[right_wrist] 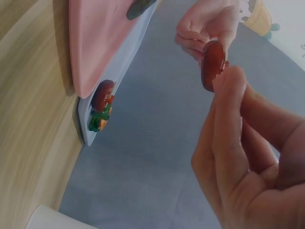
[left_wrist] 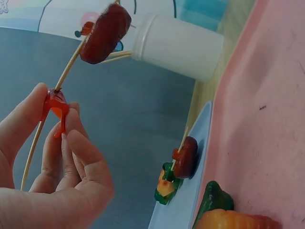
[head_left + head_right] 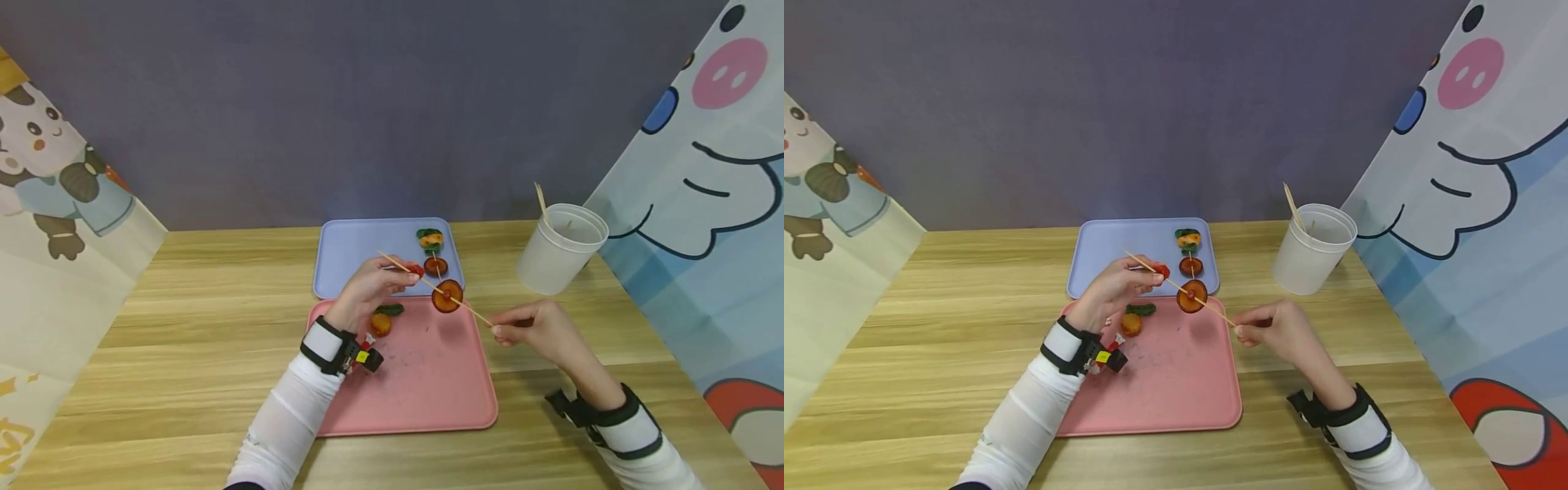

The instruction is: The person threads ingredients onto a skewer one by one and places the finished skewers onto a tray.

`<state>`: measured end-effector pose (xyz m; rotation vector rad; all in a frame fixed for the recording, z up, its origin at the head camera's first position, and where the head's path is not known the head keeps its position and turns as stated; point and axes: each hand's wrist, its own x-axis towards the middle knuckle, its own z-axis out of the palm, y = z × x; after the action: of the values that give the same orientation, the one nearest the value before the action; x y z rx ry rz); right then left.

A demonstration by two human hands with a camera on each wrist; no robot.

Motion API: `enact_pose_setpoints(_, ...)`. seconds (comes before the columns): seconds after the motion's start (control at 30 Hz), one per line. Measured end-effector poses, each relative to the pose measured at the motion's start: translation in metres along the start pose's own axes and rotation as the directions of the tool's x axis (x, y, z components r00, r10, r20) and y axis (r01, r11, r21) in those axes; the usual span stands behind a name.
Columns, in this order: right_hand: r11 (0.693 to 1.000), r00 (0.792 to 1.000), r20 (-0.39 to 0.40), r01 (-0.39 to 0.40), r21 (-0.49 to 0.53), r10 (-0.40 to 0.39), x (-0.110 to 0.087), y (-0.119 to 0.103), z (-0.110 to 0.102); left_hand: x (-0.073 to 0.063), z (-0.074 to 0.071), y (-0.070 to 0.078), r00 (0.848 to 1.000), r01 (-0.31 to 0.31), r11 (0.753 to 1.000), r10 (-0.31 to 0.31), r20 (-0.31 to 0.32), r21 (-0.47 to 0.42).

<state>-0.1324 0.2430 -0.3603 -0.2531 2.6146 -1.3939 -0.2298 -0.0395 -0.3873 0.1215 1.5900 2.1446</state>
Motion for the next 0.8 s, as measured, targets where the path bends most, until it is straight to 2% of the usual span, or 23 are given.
enact_pose_setpoints(0.33,0.999,1.0,-0.025,0.016,-0.036,-0.016,-0.001,-0.001,0.001,-0.001,0.0,-0.001,0.999,0.028,0.996,-0.027,0.018,-0.081)
enact_pose_setpoints(0.4,0.999,0.999,-0.028,0.016,-0.038,-0.017,0.0,-0.001,0.002,-0.001,0.001,-0.002,0.999,0.027,0.997,-0.026,0.021,-0.076)
enact_pose_setpoints(0.6,1.0,1.0,0.002,0.002,-0.005,-0.002,0.003,0.001,0.005,0.002,0.011,-0.006,0.995,0.026,0.999,-0.023,0.094,-0.029)
enact_pose_setpoints(0.8,0.999,0.999,0.031,-0.022,0.04,0.021,0.006,0.002,0.004,0.003,0.016,-0.01,0.997,0.026,0.999,-0.024,0.07,-0.036)
